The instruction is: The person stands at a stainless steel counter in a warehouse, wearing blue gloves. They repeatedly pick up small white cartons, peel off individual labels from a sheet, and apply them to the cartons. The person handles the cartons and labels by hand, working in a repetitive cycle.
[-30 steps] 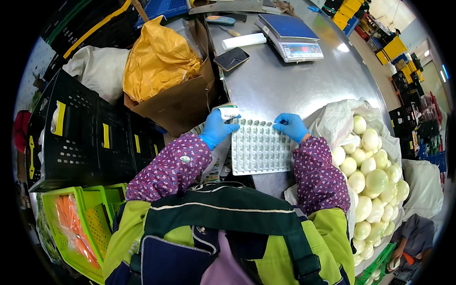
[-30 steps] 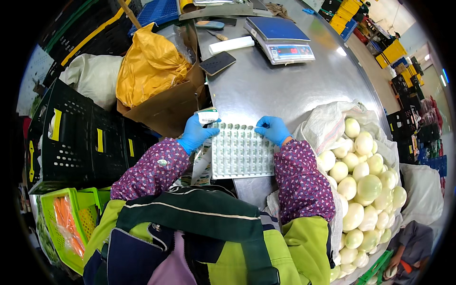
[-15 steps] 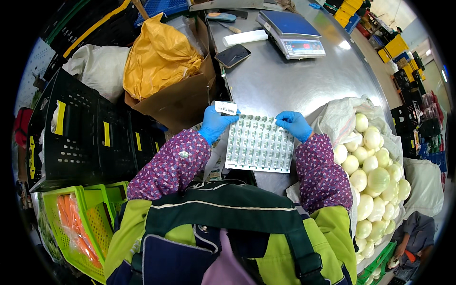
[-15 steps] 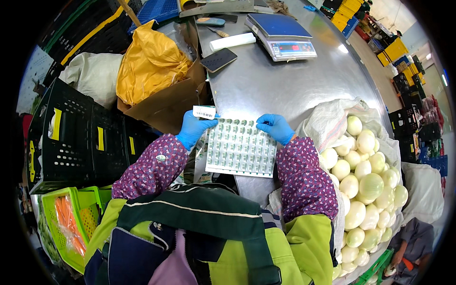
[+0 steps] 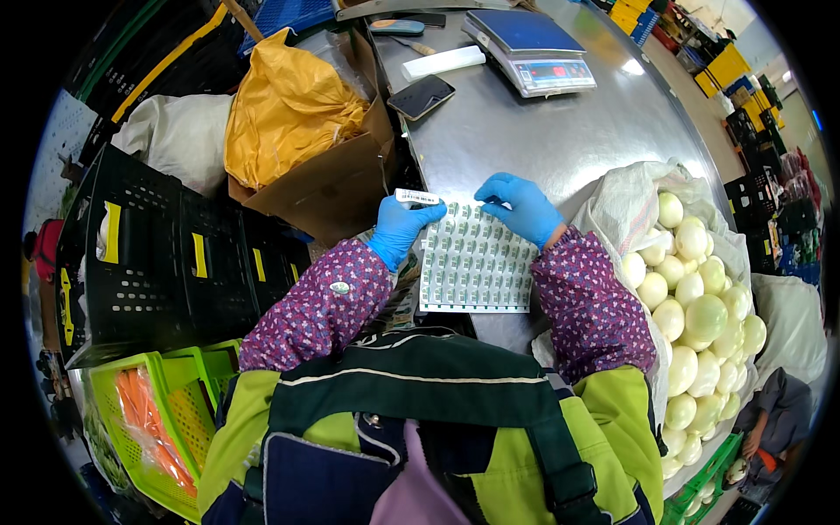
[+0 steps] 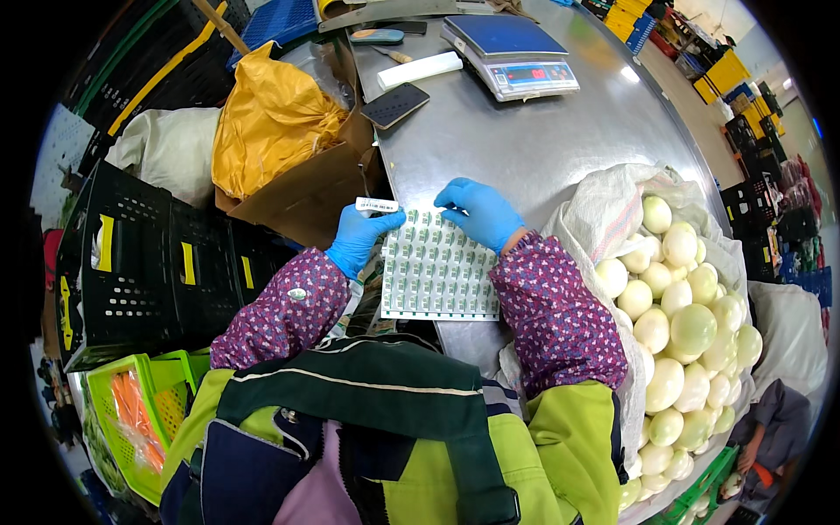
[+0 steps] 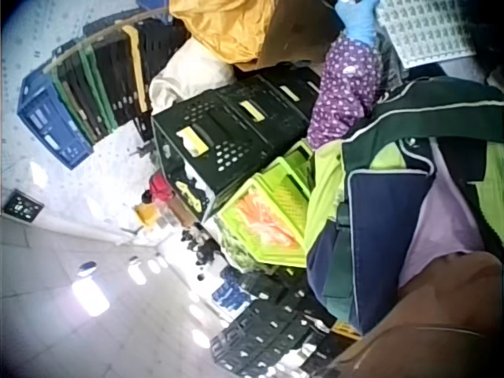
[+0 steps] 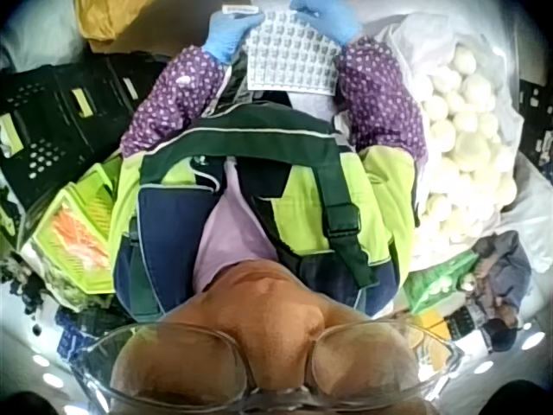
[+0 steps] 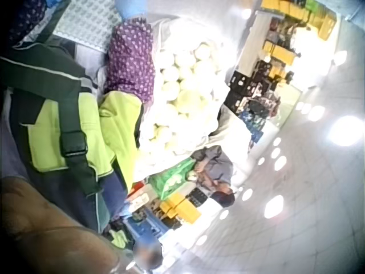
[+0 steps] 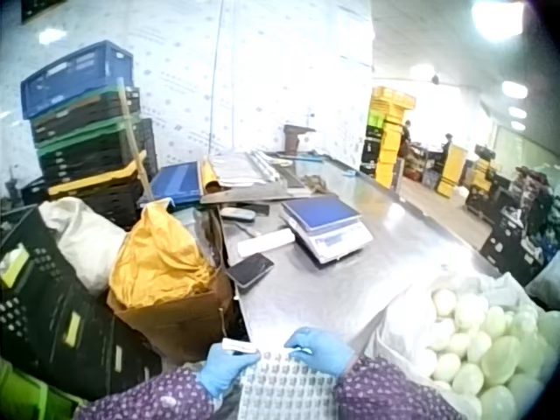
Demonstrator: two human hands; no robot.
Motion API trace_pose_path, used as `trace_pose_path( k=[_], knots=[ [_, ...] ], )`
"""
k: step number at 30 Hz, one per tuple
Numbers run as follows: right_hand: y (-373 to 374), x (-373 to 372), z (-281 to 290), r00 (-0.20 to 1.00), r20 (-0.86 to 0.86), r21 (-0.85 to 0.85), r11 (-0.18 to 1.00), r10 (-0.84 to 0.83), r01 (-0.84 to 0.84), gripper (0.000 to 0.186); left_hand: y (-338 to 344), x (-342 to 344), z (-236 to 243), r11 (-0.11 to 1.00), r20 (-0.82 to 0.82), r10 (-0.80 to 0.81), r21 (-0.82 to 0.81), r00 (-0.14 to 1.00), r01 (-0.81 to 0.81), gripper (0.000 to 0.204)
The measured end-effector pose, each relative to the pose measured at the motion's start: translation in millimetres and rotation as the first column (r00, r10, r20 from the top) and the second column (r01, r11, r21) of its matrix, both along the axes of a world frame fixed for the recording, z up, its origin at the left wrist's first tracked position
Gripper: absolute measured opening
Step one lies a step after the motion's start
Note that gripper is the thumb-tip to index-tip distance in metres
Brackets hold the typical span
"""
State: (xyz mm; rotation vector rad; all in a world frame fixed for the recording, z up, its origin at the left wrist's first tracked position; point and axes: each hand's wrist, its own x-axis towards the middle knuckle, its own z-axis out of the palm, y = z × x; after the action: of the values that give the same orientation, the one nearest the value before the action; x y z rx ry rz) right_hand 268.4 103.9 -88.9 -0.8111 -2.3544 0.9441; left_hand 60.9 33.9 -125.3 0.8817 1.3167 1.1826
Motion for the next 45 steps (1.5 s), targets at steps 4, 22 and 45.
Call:
trace_pose_path(
  k=[4, 22, 45],
  knots=[
    [5, -7, 2, 0.984, 0.169, 0.065, 0.995, 0.059, -0.071, 0.016, 0, 0, -1, 1.0, 0.024, -0.002, -0.003, 1.0, 0.002, 0.025],
    [-36, 12, 8, 0.964, 0.257, 0.595, 0.773, 0.076, -0.219, 0.021, 5, 14, -17, 0.986, 0.231, 0.145, -0.115, 0.962, -0.122, 0.021],
    [-54, -45, 52, 0.807, -0.345, -0.717, 0.689, -0.479, 0.103, 0.014, -1, -79, 102, 0.966, 0.391, -0.211, 0.222, 0.896, 0.13, 0.051]
  ],
)
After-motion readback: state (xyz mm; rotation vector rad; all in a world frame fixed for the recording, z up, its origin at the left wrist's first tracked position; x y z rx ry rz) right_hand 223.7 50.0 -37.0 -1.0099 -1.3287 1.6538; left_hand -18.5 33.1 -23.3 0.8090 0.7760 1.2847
